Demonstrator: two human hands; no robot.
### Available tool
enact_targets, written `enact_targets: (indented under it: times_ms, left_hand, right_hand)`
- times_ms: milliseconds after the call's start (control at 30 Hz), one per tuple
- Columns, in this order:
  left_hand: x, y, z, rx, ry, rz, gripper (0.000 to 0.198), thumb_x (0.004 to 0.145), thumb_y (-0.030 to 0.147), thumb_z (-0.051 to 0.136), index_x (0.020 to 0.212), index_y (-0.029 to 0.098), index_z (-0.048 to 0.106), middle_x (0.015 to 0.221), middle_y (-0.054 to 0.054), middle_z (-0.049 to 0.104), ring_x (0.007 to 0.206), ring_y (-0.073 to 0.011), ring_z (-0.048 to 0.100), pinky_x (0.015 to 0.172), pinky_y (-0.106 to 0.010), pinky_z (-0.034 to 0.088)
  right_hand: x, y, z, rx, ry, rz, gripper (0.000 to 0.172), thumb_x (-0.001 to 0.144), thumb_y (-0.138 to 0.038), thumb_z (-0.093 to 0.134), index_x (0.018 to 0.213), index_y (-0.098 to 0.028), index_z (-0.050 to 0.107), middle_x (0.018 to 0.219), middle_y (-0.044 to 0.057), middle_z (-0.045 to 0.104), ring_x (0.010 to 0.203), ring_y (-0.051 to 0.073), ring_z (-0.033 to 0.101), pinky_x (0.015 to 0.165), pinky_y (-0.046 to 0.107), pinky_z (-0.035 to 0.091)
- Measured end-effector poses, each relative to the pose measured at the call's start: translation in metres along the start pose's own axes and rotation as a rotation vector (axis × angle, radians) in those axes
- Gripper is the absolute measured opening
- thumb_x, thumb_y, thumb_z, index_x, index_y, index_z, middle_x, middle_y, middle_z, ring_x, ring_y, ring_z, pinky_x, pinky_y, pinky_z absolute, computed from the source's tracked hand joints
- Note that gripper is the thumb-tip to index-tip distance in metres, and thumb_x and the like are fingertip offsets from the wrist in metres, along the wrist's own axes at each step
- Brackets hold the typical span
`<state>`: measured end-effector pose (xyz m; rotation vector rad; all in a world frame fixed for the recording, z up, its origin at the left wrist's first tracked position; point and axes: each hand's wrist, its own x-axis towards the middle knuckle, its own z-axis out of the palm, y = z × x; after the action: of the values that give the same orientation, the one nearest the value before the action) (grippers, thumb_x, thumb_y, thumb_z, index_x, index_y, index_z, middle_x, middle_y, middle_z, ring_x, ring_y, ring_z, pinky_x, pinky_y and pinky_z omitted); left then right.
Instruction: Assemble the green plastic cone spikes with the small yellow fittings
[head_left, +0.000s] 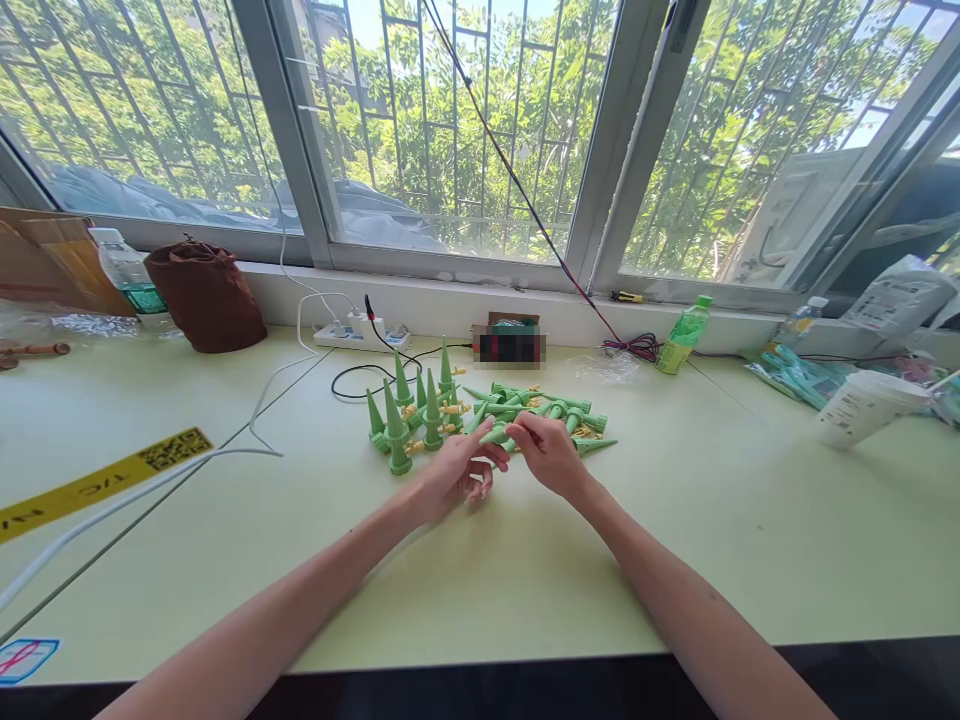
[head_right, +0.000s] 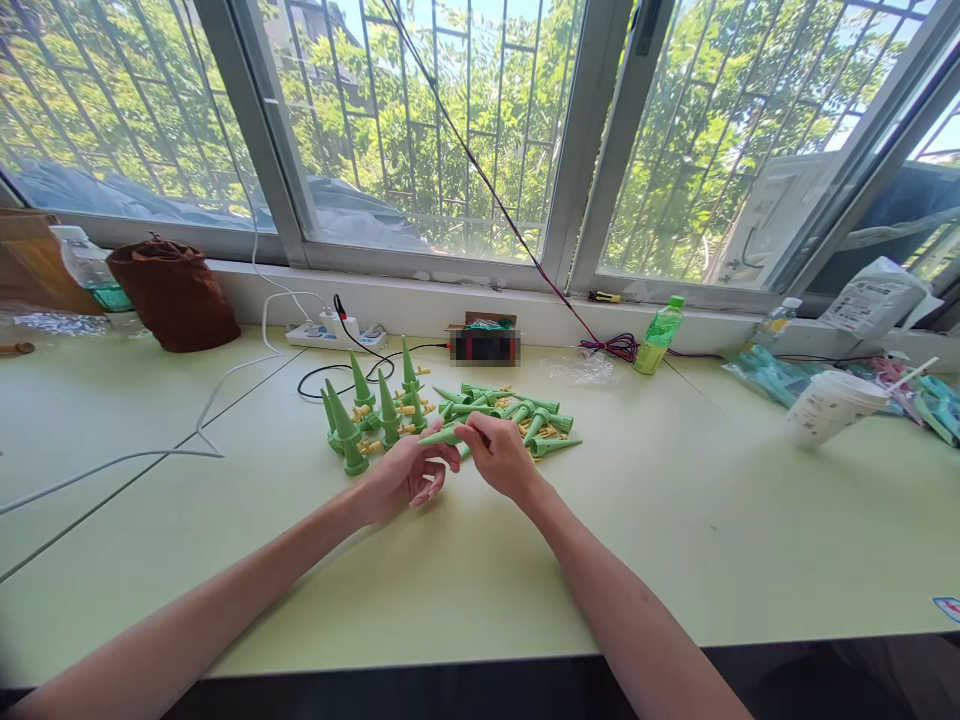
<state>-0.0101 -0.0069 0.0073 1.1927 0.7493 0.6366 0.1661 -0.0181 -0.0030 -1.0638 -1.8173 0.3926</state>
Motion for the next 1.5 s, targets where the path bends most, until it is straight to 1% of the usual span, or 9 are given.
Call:
enact_targets:
  times_ms: [100,300,533,633,767,933,1100,1300,1500]
  left_hand:
    - [-0.003,-0.001,0.000,0.118,-0.001,0.084,0.043,0.081,0.058,0.058,0.080,0.015,0.055,0.069,-0.002,0.056,0.046,-0.0069,0.047,0.037,-0.018,0.034]
    - [-0.004,-0.004,0.003,0.399,0.151,0.288,0.034,0.076,0.046,0.069,0.080,0.019,0.049,0.047,0.007,0.047,0.038,-0.0074,0.042,0.038,-0.019,0.034]
    - [-0.002,-0.003,0.008,0.322,0.250,0.335,0.040,0.072,0.048,0.071,0.092,0.019,0.053,0.078,0.001,0.058,0.042,-0.0064,0.048,0.035,-0.020,0.035]
    - [0.000,-0.004,0.005,0.288,0.274,0.317,0.038,0.078,0.054,0.063,0.084,0.017,0.055,0.065,0.003,0.054,0.038,-0.0059,0.044,0.036,-0.020,0.033]
    - [0.003,-0.005,0.000,0.118,0.199,0.162,0.059,0.081,0.069,0.047,0.067,0.013,0.058,0.058,-0.001,0.053,0.038,-0.0064,0.042,0.034,-0.020,0.026]
    - [0.004,-0.004,-0.001,0.009,0.077,0.013,0.064,0.079,0.072,0.046,0.070,0.011,0.061,0.066,-0.004,0.057,0.041,-0.0067,0.043,0.034,-0.020,0.028]
    - [0.001,-0.002,0.001,-0.043,0.028,0.050,0.053,0.082,0.064,0.051,0.078,0.012,0.059,0.071,-0.004,0.059,0.045,-0.0070,0.045,0.035,-0.019,0.031]
    - [-0.001,-0.004,-0.001,0.175,0.056,0.207,0.038,0.081,0.054,0.061,0.085,0.016,0.057,0.049,0.004,0.047,0.043,-0.0089,0.045,0.039,-0.019,0.034]
    - [0.000,-0.006,0.001,0.340,0.121,0.341,0.047,0.080,0.051,0.064,0.110,0.017,0.056,0.048,0.007,0.048,0.040,-0.0097,0.046,0.039,-0.021,0.035]
  right_hand:
    - [0.000,0.002,0.002,0.042,0.016,0.041,0.046,0.096,-0.048,0.041,0.060,-0.020,0.032,0.053,-0.005,0.030,0.050,0.010,0.026,0.049,0.026,0.023]
    - [-0.001,0.002,0.008,0.119,-0.004,0.172,0.053,0.095,-0.053,0.038,0.054,-0.020,0.034,0.046,-0.004,0.033,0.044,0.010,0.031,0.046,0.026,0.022]
    - [-0.001,0.006,0.010,0.174,0.086,0.181,0.048,0.096,-0.053,0.039,0.060,-0.020,0.037,0.050,-0.003,0.038,0.047,0.011,0.035,0.046,0.026,0.026]
    - [0.000,0.006,0.008,0.178,0.138,0.165,0.045,0.097,-0.051,0.039,0.062,-0.021,0.037,0.053,-0.004,0.037,0.048,0.011,0.034,0.047,0.026,0.027]
    - [-0.001,0.003,0.004,0.116,0.079,0.090,0.043,0.096,-0.048,0.041,0.063,-0.021,0.037,0.056,-0.004,0.035,0.051,0.011,0.031,0.049,0.026,0.026]
    - [-0.002,-0.003,0.003,0.057,-0.041,0.022,0.042,0.097,-0.045,0.040,0.063,-0.020,0.037,0.056,-0.005,0.034,0.052,0.010,0.029,0.051,0.025,0.025]
    - [-0.003,-0.001,0.004,0.075,-0.042,0.052,0.044,0.096,-0.048,0.040,0.062,-0.020,0.035,0.054,-0.005,0.034,0.050,0.010,0.029,0.049,0.025,0.025]
    - [-0.002,0.002,0.008,0.115,-0.016,0.136,0.052,0.095,-0.053,0.038,0.056,-0.020,0.035,0.046,-0.004,0.034,0.045,0.010,0.031,0.046,0.026,0.024]
    - [-0.001,0.003,0.012,0.106,0.027,0.148,0.052,0.096,-0.053,0.038,0.055,-0.020,0.037,0.046,-0.004,0.035,0.045,0.011,0.032,0.048,0.027,0.025]
